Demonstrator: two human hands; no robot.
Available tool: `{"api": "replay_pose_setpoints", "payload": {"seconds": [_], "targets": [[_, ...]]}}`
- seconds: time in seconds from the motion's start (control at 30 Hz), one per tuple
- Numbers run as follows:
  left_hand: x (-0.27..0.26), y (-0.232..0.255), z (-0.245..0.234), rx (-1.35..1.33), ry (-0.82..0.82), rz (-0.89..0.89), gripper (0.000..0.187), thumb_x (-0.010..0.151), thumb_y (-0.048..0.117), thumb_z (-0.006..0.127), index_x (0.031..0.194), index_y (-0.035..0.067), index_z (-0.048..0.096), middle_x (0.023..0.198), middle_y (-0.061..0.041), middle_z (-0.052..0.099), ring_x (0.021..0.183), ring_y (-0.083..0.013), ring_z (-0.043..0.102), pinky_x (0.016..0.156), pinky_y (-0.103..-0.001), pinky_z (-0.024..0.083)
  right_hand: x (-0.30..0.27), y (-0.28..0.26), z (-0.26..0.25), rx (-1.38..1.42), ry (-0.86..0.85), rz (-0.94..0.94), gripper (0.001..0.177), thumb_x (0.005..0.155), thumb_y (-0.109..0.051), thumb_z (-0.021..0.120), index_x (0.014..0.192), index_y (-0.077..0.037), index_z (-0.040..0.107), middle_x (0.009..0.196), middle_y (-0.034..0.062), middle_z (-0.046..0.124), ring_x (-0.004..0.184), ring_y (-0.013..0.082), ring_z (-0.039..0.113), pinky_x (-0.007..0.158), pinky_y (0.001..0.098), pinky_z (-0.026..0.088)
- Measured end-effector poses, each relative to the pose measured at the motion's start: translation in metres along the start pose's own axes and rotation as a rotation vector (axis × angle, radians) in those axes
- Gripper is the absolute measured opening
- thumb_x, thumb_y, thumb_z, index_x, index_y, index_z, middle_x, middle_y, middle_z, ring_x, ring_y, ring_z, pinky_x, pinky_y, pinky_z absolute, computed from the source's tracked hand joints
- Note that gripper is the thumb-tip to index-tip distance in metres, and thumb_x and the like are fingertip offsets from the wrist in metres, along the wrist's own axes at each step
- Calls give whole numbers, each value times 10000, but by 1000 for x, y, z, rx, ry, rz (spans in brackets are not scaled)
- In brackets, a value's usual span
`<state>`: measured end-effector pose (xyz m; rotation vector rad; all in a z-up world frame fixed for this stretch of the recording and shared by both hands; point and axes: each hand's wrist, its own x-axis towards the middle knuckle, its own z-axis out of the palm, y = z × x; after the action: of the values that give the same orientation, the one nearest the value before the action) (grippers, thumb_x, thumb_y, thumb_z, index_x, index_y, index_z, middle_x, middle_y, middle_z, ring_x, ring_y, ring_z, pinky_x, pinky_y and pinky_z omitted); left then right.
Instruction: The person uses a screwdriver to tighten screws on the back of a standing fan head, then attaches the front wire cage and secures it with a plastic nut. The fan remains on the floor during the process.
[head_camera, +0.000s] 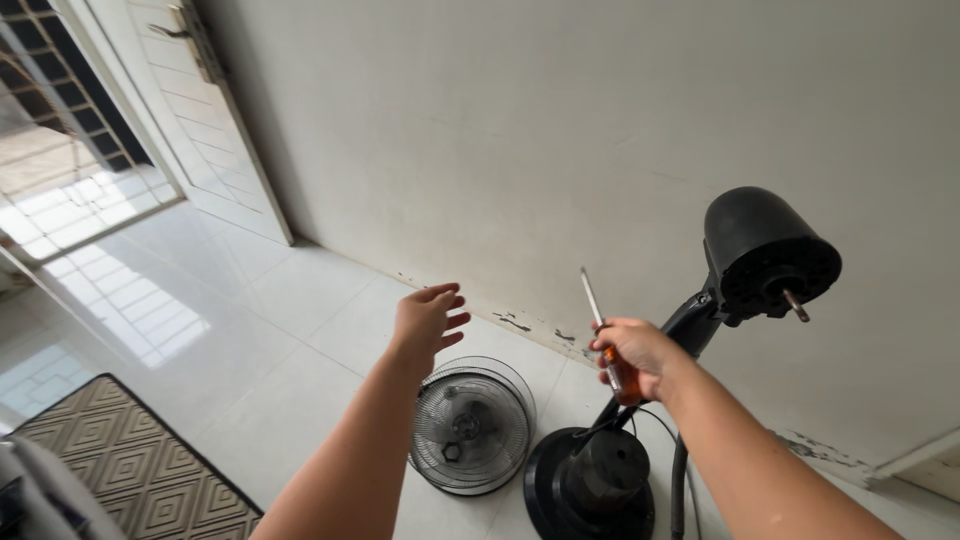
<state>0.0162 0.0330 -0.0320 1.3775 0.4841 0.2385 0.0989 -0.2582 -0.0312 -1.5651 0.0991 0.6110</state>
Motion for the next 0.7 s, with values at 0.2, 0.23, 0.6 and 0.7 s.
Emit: {"api": "replay_pose_setpoints", "payload": {"seconds": [0.2, 0.23, 0.6, 0.7], "targets": [[17, -47, -14, -129, 91, -111, 368, 997, 165, 519, 1334, 81, 639, 1267, -117, 694, 1063, -271, 719, 863, -429, 598, 54, 42, -3, -52, 9, 115, 197, 901, 17, 556, 1087, -45, 572, 833, 68, 580, 667, 169, 551, 576, 383, 531], [20, -59, -15, -141, 105, -135, 368, 998, 157, 516, 1336, 78, 638, 1270, -120, 689, 1063, -275, 719, 858, -431, 599, 64, 54, -5, -40, -1, 136, 180, 907, 7, 556, 1078, -47, 568, 829, 66, 577, 666, 170, 548, 571, 385, 526], [132, -199, -37, -73, 120, -293, 317, 1012, 159, 514, 1285, 79, 654, 1205, -115, 695, 1019, -260, 710, 877, -436, 590, 185, 198, 5, -88, 185, 237, 440, 905, 33, 593, 1334, -62, 556, 904, 70, 612, 695, 185, 594, 609, 401, 561], [162, -256, -48, -46, 97, -341, 311, 1013, 167, 510, 1270, 76, 660, 1188, -100, 703, 1008, -251, 708, 900, -454, 582, 217, 255, 9, -59, 270, 279, 606, 897, 73, 570, 1426, -196, 446, 911, 105, 610, 704, 211, 580, 620, 416, 540]]}}
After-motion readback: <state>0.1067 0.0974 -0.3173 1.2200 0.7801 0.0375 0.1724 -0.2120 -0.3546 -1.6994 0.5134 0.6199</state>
